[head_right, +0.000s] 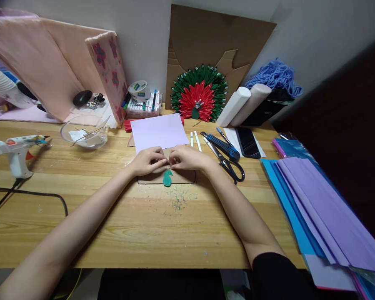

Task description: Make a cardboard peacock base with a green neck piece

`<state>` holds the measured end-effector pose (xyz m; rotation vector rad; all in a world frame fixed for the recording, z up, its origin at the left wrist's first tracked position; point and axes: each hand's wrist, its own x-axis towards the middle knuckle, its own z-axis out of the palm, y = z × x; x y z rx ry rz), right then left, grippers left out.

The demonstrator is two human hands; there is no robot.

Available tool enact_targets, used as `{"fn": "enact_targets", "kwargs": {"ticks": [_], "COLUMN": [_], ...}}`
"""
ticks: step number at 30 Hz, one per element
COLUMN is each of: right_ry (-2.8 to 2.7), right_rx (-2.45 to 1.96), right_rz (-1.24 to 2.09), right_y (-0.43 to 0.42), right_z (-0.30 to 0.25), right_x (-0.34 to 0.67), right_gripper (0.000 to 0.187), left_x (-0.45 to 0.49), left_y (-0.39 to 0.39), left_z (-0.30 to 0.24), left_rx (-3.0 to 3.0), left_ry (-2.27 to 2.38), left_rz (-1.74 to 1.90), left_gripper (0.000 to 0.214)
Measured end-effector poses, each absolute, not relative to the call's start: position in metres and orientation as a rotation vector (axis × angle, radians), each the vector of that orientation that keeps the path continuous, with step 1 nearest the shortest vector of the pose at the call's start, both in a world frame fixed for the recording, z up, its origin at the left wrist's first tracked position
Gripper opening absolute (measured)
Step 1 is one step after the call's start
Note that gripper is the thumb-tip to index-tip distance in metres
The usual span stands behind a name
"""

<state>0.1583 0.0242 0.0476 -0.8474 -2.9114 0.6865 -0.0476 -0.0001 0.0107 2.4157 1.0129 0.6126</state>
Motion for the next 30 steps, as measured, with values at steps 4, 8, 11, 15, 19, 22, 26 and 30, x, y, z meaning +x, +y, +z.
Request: {"fn": "enact_targets", "kwargs": {"ticks": [4, 8, 11, 15, 19, 22, 26, 30], "right_ry": [-2.905, -2.900, -2.902, -2.915, -2.920, -2.916, -2.908, -2.874], "right_rx": [-0.852, -0.848, -0.841, -0.840, -0.847, -0.851, -0.851, -0.879], "right_rz": [0.702, 0.744, 0.780, 0.814, 0.817, 0.817, 0.817, 0.809], "right_y": [0.0246, 0.0263, 0.0270, 0.0261, 0.0256, 0.0255, 0.0241, 0.0240], "right_z": [0.0478, 0.0452, 0.0446, 0.0464, 0.0463, 0.0444, 0.0459, 0.0533], "right_x": [0.1585, 0.1600, 0.1608, 0.1607, 0.1602, 0.1595, 0.1581, 0.1613], "right_gripper": [0.007, 0.007, 0.008, 0.009, 0.009, 0.010, 0.010, 0.010], "left_x": [-0.0476, -0.0473, -0.0471, -0.0469, -0.0468, -0.0470, -0.0471, -0.0463], "left_y": [0.0006, 0.0008, 0.0003, -0.0002, 0.0001, 0.0002, -0.0002, 0.0004], "left_z": [0.0097, 0.0098, 0.0111, 0.0124, 0.0122, 0.0118, 0.0116, 0.0102], "left_rx": [2.424, 2.426, 2.422, 2.421, 2.422, 2.426, 2.430, 2.407], "left_ry": [1.014, 1.020, 1.019, 1.016, 1.012, 1.003, 1.006, 1.057], "left_rz": [0.603, 0.596, 0.593, 0.596, 0.593, 0.610, 0.623, 0.633], "left_gripper": [0.035, 0.035, 0.035, 0.035, 0.036, 0.037, 0.037, 0.033]}}
